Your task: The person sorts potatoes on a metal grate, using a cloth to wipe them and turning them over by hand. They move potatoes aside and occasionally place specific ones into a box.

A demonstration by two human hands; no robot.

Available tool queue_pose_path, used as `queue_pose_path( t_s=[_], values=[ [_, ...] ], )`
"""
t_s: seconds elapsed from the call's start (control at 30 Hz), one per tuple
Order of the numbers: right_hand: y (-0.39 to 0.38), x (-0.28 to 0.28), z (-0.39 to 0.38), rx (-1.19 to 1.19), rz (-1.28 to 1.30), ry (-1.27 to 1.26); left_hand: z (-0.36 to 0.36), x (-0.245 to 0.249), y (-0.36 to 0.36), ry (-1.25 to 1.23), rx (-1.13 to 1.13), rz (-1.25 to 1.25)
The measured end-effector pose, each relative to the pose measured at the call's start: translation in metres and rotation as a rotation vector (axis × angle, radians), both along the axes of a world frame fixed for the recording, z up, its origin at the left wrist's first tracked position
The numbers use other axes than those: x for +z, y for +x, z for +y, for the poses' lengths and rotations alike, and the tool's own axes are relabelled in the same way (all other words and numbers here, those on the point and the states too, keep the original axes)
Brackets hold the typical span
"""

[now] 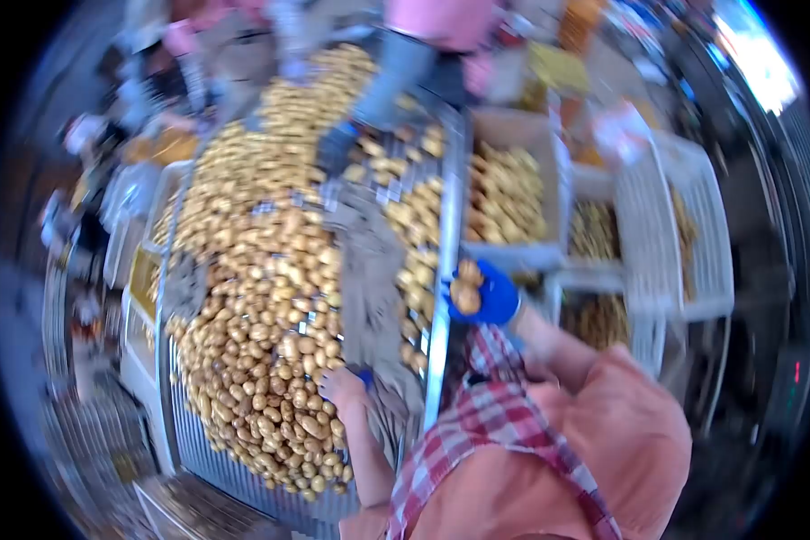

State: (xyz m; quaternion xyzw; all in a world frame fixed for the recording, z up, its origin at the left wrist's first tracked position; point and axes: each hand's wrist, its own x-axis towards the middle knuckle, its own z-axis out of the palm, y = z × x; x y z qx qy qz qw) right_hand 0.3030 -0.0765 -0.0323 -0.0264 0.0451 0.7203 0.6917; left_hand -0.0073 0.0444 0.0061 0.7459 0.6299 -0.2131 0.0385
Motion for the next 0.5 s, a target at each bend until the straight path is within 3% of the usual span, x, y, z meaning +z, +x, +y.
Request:
queue_pose_path(
  t_s=[0.03,0.1,0.17,0.2,0.23,0.3,0.33,0.37,0.43,0.5],
  values=[
    [0.011,-0.01,-0.036,-0.104,-0.032,-0.006,0.005,-0.002,-0.003,-0.006,0.005,-0.035],
    [0.028,-0.027,-0.109,-0.284,-0.074,-0.031,0.039,-0.063,-0.055,0.013,-0.075,-0.048],
    [0.03,-0.034,-0.179,-0.43,-0.057,-0.05,0.038,-0.034,-0.061,-0.353,0.025,-0.755],
    [0.026,-0.034,-0.211,-0.5,-0.031,-0.049,0.015,0.0,-0.042,-0.342,0.265,-1.044],
    [0.019,-0.017,-0.238,-0.591,0.003,-0.169,0.003,0.01,-0.042,-0.366,0.283,-1.234],
    [0.015,-0.039,-0.301,-0.743,-0.04,-0.419,-0.019,0.054,-0.023,-0.436,0.314,-1.317],
    [0.018,-0.062,-0.337,-0.83,-0.124,-0.695,-0.021,0.055,-0.025,-0.408,0.328,-1.324],
    [0.024,-0.084,-0.371,-0.856,-0.291,-1.09,-0.022,0.056,-0.033,-0.343,0.326,-1.344],
    [0.052,-0.101,-0.401,-0.504,-0.794,-1.837,-0.029,0.074,-0.042,-0.195,0.388,-1.524],
    [0.097,-0.089,-0.34,-0.108,-1.55,-1.886,-0.041,0.102,-0.057,0.039,0.247,-1.401]
  ],
)
